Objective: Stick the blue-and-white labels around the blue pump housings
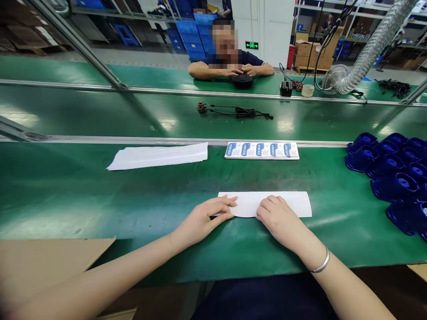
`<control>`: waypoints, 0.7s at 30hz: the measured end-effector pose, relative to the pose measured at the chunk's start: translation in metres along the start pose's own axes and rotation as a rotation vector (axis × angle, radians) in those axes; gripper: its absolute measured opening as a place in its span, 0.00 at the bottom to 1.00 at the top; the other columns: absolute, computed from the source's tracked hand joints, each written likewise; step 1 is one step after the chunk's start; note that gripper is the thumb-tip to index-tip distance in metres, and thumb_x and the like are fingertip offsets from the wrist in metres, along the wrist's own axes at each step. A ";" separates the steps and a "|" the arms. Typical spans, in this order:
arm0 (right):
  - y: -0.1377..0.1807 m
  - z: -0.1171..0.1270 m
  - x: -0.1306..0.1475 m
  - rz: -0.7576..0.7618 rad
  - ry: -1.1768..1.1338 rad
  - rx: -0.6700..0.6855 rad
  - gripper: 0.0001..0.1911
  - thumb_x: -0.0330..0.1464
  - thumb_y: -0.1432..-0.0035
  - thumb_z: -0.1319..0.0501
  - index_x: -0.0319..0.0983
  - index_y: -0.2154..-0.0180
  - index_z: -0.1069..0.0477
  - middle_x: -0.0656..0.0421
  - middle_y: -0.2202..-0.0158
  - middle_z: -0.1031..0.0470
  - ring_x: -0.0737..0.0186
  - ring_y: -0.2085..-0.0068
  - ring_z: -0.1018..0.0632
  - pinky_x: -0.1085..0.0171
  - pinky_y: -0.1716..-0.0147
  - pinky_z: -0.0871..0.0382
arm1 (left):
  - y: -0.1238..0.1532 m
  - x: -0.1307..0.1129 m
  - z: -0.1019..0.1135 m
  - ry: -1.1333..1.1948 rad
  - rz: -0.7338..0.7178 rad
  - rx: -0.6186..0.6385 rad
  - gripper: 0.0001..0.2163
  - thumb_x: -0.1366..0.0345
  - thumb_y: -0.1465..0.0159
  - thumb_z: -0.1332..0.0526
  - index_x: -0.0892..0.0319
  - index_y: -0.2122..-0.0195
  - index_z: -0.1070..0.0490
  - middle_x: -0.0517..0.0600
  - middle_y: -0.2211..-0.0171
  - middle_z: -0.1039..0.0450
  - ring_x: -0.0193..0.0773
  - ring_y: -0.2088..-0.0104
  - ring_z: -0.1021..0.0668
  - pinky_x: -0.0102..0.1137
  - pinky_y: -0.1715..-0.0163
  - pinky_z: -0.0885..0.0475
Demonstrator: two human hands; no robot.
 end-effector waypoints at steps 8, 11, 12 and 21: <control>-0.009 -0.002 -0.008 -0.086 0.051 0.092 0.07 0.27 0.29 0.40 0.36 0.65 0.30 0.54 0.65 0.29 0.51 0.61 0.30 0.56 0.59 0.37 | -0.012 0.002 0.007 0.013 0.193 0.017 0.10 0.60 0.37 0.34 0.54 0.76 0.22 0.51 0.50 0.24 0.48 0.52 0.25 0.47 0.47 0.31; -0.014 -0.003 -0.010 -0.107 0.058 0.120 0.07 0.27 0.29 0.40 0.35 0.63 0.29 0.53 0.65 0.28 0.51 0.62 0.29 0.56 0.60 0.37 | -0.015 0.004 0.007 0.045 0.258 0.025 0.11 0.60 0.38 0.34 0.55 0.77 0.23 0.51 0.51 0.24 0.47 0.52 0.24 0.45 0.47 0.31; -0.016 -0.002 -0.010 -0.111 0.052 0.131 0.07 0.27 0.29 0.41 0.35 0.63 0.29 0.53 0.65 0.28 0.52 0.63 0.29 0.56 0.60 0.37 | -0.016 0.005 0.007 0.055 0.276 0.026 0.12 0.59 0.38 0.35 0.55 0.77 0.23 0.51 0.51 0.24 0.48 0.52 0.24 0.45 0.47 0.31; -0.020 -0.002 -0.008 -0.069 -0.073 0.105 0.08 0.30 0.29 0.38 0.36 0.64 0.30 0.56 0.65 0.28 0.54 0.62 0.29 0.58 0.59 0.37 | -0.019 0.002 0.020 0.131 0.284 0.180 0.10 0.56 0.41 0.34 0.54 0.75 0.23 0.51 0.47 0.27 0.49 0.47 0.25 0.41 0.46 0.32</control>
Point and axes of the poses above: each hand's wrist, its own y-axis away from the middle knuckle, its own z-axis out of the back of the hand, x = y × z, the point moved 3 cm from there along -y, towards the middle knuckle
